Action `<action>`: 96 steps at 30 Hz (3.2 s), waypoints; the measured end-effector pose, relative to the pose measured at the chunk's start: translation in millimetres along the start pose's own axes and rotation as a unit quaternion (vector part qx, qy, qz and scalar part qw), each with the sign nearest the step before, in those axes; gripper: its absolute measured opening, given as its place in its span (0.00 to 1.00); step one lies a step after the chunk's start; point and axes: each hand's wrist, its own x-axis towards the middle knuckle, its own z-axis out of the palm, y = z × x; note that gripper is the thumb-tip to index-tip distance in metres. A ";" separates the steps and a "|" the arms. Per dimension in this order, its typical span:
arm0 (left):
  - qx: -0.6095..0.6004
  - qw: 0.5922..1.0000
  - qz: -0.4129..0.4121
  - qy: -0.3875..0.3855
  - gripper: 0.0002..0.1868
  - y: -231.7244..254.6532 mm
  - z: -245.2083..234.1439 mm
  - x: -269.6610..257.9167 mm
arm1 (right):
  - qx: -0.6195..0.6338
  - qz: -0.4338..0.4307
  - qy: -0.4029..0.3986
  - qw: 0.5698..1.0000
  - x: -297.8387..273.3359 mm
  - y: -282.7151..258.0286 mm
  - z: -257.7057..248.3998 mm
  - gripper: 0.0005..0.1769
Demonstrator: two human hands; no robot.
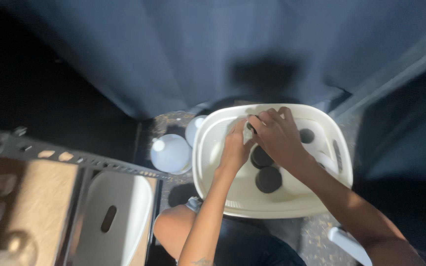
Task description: The person organizes spa supplies by placing small pump bottles, black jars, and rolls of paper onto shelves and into a basket.
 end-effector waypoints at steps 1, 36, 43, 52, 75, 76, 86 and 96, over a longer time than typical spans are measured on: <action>-0.002 1.000 -0.005 0.011 0.34 -16.9 0.9 -1.7 | 0.004 -0.010 0.005 1.000 1.4 -5.3 -11.7 0.11; -0.094 0.695 -0.069 0.709 0.36 -131.9 -221.2 -231.9 | 0.565 -0.248 0.093 0.782 135.5 -376.5 -119.8 0.23; -0.107 0.699 -0.038 0.706 0.33 -143.6 -219.1 -222.4 | 0.573 -0.234 0.033 0.785 147.2 -390.2 -117.3 0.23; -0.110 0.722 -0.046 0.681 0.36 -142.4 -218.4 -222.4 | 0.578 -0.214 0.016 0.787 154.1 -400.9 -100.6 0.26; -0.064 0.702 -0.002 0.709 0.31 -156.4 -204.7 -211.5 | 0.629 -0.263 -0.013 0.732 156.1 -380.7 -77.8 0.38; -0.066 0.711 0.002 0.700 0.31 -148.4 -198.5 -214.0 | 0.628 -0.251 -0.010 0.737 149.4 -369.3 -82.5 0.38; -0.090 0.817 0.123 0.556 0.23 -71.1 -119.5 -191.5 | 0.572 -0.182 0.000 0.800 79.5 -187.7 -92.6 0.35; -0.019 0.964 0.150 0.219 0.19 -52.2 -33.7 -83.1 | 0.466 0.006 -0.079 0.881 -5.8 -12.1 -62.7 0.22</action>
